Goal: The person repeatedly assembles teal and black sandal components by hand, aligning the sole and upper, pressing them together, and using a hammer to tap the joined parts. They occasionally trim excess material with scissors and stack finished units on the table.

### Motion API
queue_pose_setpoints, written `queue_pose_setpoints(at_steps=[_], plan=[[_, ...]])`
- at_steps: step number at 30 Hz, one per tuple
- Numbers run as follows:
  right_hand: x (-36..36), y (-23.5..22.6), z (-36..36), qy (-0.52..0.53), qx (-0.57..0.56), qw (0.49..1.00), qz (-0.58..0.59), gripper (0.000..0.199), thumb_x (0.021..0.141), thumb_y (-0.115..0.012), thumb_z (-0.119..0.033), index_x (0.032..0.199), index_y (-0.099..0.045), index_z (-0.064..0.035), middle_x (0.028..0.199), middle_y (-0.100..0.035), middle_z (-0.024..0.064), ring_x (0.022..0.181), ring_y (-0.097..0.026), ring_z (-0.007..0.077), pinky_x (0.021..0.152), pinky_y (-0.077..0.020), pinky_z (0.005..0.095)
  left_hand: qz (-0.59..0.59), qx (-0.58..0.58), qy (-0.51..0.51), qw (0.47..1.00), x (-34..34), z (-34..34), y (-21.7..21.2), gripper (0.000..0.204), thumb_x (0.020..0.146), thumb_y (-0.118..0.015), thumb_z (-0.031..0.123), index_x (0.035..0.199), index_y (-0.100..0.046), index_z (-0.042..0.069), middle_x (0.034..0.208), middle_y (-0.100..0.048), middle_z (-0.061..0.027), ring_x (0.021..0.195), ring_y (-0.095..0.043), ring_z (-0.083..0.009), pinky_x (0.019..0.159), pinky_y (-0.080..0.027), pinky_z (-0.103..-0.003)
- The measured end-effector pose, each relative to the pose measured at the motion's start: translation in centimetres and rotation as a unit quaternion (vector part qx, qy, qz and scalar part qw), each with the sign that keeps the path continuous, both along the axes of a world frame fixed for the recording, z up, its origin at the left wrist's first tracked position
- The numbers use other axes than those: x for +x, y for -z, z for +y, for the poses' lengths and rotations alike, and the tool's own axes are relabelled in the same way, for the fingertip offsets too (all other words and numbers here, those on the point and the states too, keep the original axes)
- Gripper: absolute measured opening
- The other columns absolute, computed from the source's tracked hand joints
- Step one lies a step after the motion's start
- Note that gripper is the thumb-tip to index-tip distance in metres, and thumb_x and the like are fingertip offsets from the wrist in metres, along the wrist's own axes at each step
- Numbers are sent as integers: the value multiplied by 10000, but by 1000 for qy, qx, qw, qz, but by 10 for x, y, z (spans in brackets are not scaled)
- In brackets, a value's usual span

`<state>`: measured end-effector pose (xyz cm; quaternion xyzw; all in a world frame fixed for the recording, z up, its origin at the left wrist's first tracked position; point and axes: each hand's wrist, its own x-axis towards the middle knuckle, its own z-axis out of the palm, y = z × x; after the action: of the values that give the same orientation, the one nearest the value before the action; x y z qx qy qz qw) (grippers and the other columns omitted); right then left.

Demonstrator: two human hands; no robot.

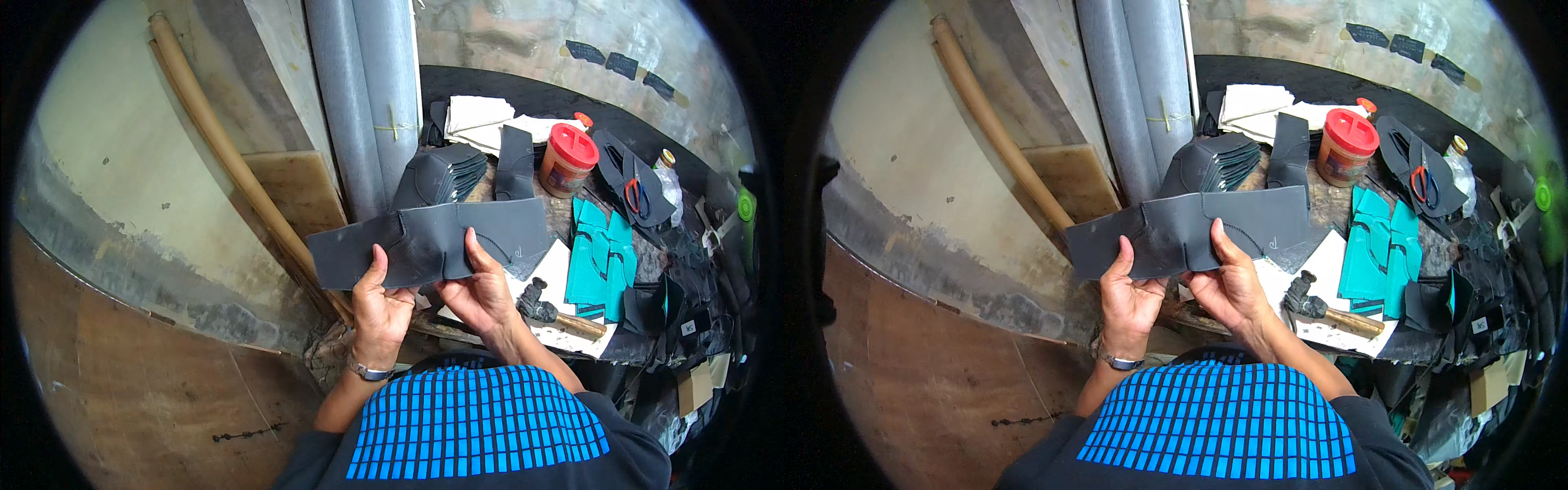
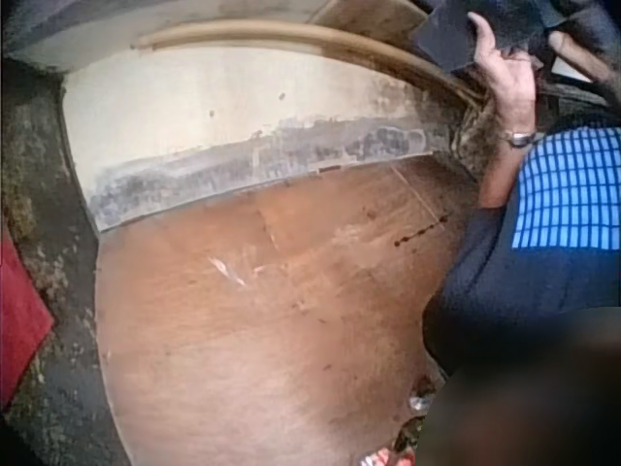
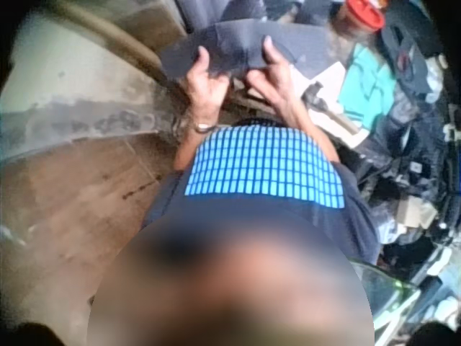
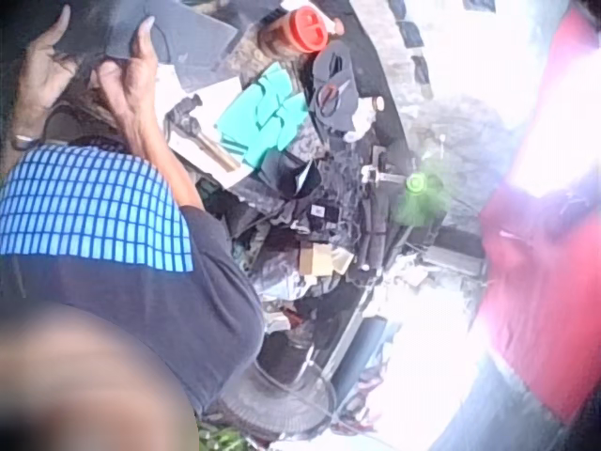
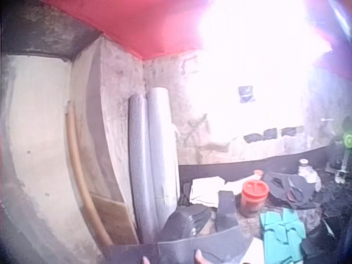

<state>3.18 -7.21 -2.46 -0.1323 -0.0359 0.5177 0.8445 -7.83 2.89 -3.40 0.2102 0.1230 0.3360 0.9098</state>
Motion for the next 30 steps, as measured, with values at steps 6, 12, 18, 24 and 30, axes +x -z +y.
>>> queue_pose_setpoints(at_steps=[6,12,18,24,30], plan=[[35,-25,-20,43,-46,989,-131,401,953,-594,-339,1218,-562,-40,1186,-638,113,1097,-619,237,1003,-461,409,97,227,-246,937,-25,52,-23,414,973,-555,272,1301,-522,21,1298,-576,-149,1234,-510,-242,1035,-395,-395],[32,-31,4,-58,-87,970,-221,442,897,-692,-294,1195,-566,8,1096,-656,110,932,-655,182,843,-539,351,188,485,229,823,-34,45,-38,585,943,-585,441,1203,-583,-84,1086,-649,-89,996,-573,-132,943,-413,-264],[44,-29,27,58,-222,910,-346,302,943,-630,-238,1096,-610,21,915,-684,80,752,-654,130,699,-550,275,122,323,89,934,-15,18,-43,339,998,-534,279,1099,-620,-32,1044,-664,-100,933,-635,-135,811,-521,-257],[36,-48,47,236,-307,657,-646,465,951,-587,-257,1272,-500,67,989,-683,203,901,-661,328,807,-510,361,109,235,104,960,-8,11,-23,345,996,-534,247,1141,-572,-64,1118,-638,-139,1016,-627,-213,914,-500,-359],[11,-56,49,359,-12,357,-862,613,968,-436,-456,1499,-317,-173,1548,-276,158,1453,-184,350,1183,-102,473,110,459,-99,876,-10,-8,-11,378,977,-567,315,1224,-538,30,1189,-553,-33,1099,-531,-141,940,-448,-329]])
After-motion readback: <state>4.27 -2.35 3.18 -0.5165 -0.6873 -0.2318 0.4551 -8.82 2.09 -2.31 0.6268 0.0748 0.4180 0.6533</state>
